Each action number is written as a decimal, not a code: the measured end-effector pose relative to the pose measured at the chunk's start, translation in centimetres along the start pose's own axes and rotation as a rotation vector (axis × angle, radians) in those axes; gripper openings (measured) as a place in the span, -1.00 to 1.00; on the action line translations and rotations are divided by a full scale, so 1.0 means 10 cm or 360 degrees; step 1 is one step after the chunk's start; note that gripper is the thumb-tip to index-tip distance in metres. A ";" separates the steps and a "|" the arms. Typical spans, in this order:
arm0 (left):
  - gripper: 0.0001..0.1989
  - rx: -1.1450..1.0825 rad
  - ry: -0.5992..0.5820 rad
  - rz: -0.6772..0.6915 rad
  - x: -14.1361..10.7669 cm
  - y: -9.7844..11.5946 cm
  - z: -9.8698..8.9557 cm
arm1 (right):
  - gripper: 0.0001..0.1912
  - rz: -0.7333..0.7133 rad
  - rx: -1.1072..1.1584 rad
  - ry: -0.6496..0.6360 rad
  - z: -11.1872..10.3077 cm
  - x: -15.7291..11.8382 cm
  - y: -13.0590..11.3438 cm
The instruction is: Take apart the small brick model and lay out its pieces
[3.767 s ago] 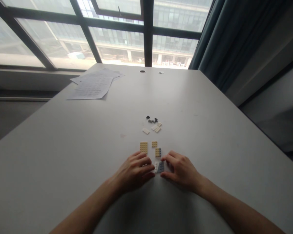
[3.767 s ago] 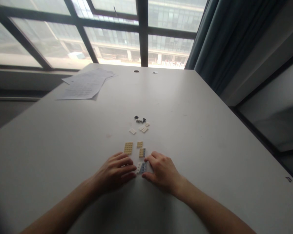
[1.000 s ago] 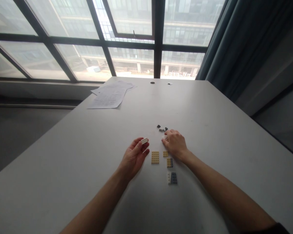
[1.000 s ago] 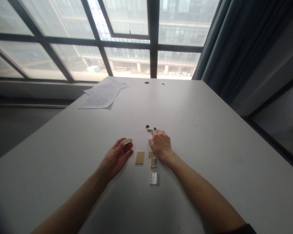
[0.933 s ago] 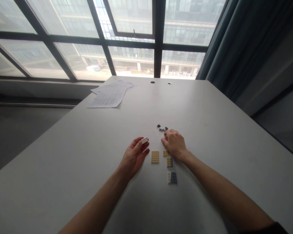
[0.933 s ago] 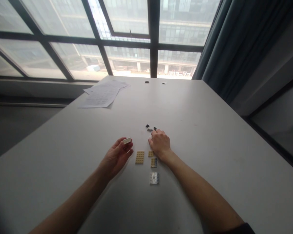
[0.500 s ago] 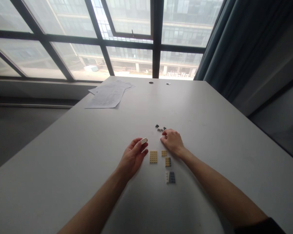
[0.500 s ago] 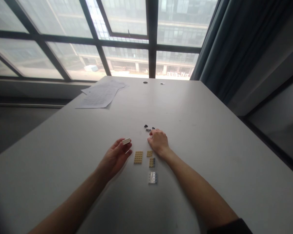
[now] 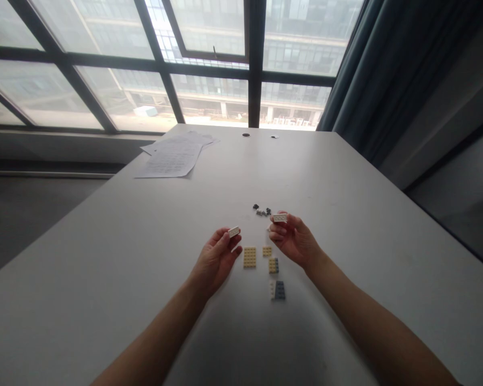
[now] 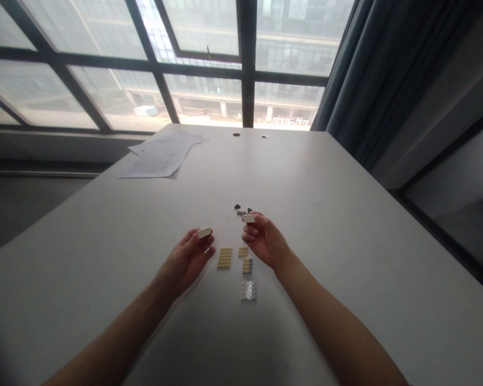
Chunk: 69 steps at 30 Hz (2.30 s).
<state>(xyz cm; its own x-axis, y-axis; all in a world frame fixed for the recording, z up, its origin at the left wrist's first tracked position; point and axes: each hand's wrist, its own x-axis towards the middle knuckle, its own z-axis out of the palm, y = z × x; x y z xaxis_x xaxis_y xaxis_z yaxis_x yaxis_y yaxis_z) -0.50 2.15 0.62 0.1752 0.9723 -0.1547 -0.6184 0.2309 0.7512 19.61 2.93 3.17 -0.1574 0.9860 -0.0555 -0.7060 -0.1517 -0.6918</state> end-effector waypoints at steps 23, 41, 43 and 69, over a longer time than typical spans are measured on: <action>-0.85 0.2385 -0.0922 0.0622 -0.50 0.00 -0.21 | -0.79 -0.0519 -0.2896 -0.0667 0.00 -0.74 0.44; -0.73 0.2491 -0.0865 0.0813 -0.51 -0.12 -0.20 | -0.89 -0.0851 -0.2826 -0.0221 -0.42 -0.83 0.04; -0.75 0.2487 -0.0868 0.0817 -0.51 -0.13 -0.18 | -0.90 -0.0850 -0.2832 -0.0184 -0.47 -0.84 0.05; -0.77 0.2442 -0.0874 0.1004 -0.47 -0.03 -0.20 | -0.79 -0.0507 -0.2694 0.0220 -0.48 -0.51 0.05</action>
<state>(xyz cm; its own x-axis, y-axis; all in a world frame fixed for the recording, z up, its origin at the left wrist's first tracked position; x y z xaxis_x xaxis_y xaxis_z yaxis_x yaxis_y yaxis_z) -2.64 -2.46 -0.13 0.6312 0.6931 0.3481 0.4778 -0.7010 0.5294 23.39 -1.79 -0.34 -0.0470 0.9723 0.2291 0.7708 0.1812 -0.6108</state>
